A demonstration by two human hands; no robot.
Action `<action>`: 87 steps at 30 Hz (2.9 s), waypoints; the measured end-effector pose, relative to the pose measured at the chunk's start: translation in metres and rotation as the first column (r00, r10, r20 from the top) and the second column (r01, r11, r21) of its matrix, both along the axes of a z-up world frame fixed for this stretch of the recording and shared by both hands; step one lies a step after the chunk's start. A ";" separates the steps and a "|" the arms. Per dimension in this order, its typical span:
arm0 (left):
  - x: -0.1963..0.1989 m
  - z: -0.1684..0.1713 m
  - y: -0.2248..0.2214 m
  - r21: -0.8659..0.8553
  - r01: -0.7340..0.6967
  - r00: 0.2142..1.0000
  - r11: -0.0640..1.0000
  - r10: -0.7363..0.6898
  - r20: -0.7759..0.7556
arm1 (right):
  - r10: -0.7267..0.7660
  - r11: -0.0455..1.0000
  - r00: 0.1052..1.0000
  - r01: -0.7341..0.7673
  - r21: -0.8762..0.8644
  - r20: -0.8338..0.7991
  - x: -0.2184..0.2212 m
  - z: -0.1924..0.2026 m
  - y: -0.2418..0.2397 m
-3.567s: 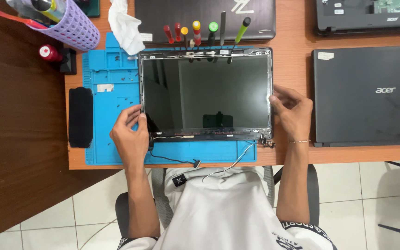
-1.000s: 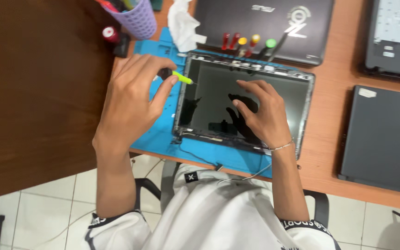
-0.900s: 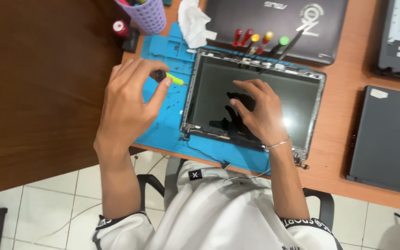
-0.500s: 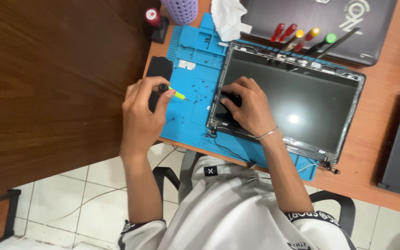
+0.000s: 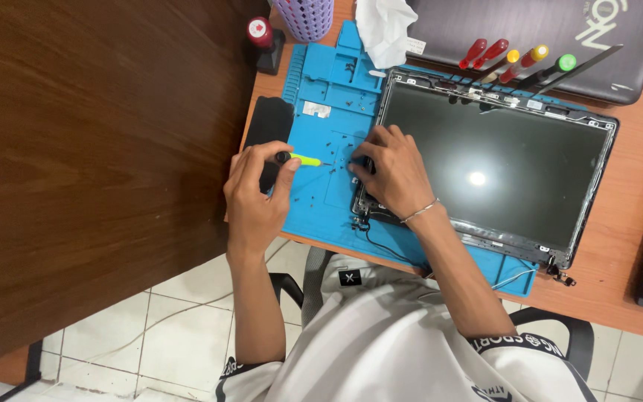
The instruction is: The person works on a laptop screen assembly at a repair bench, using a small yellow-handled tool to manipulate wires and components along the edge of the screen frame. The person uses their fingers and the tool to carefully seat or unseat thin cables and connectors around the bezel area of the open laptop screen.
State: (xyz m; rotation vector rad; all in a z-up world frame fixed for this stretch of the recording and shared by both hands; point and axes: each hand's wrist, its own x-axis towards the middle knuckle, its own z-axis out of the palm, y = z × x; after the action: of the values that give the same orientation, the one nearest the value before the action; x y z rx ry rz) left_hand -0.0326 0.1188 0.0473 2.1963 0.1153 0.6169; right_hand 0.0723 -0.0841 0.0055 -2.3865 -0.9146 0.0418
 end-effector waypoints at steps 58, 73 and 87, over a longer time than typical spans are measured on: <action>0.060 0.039 -0.148 -0.401 0.292 0.955 0.868 -0.286 0.078 | 0.257 0.463 0.728 0.484 0.742 -0.635 -0.013 -0.015 -0.184; 0.086 0.040 -0.179 -0.359 0.285 0.958 0.889 -0.278 0.073 | 0.126 0.312 0.633 0.705 0.636 -0.764 -0.009 0.006 -0.197; 0.090 0.046 -0.183 -0.293 0.331 0.943 0.897 -0.327 0.062 | -0.006 0.417 0.677 0.670 0.613 -0.736 -0.008 0.018 -0.210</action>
State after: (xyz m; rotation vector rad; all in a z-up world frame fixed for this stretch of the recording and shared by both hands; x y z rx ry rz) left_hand 0.0572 -0.0641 0.0930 1.8599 -0.1593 0.3904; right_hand 0.0646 -0.2937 0.0236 -1.3326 0.0455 0.1745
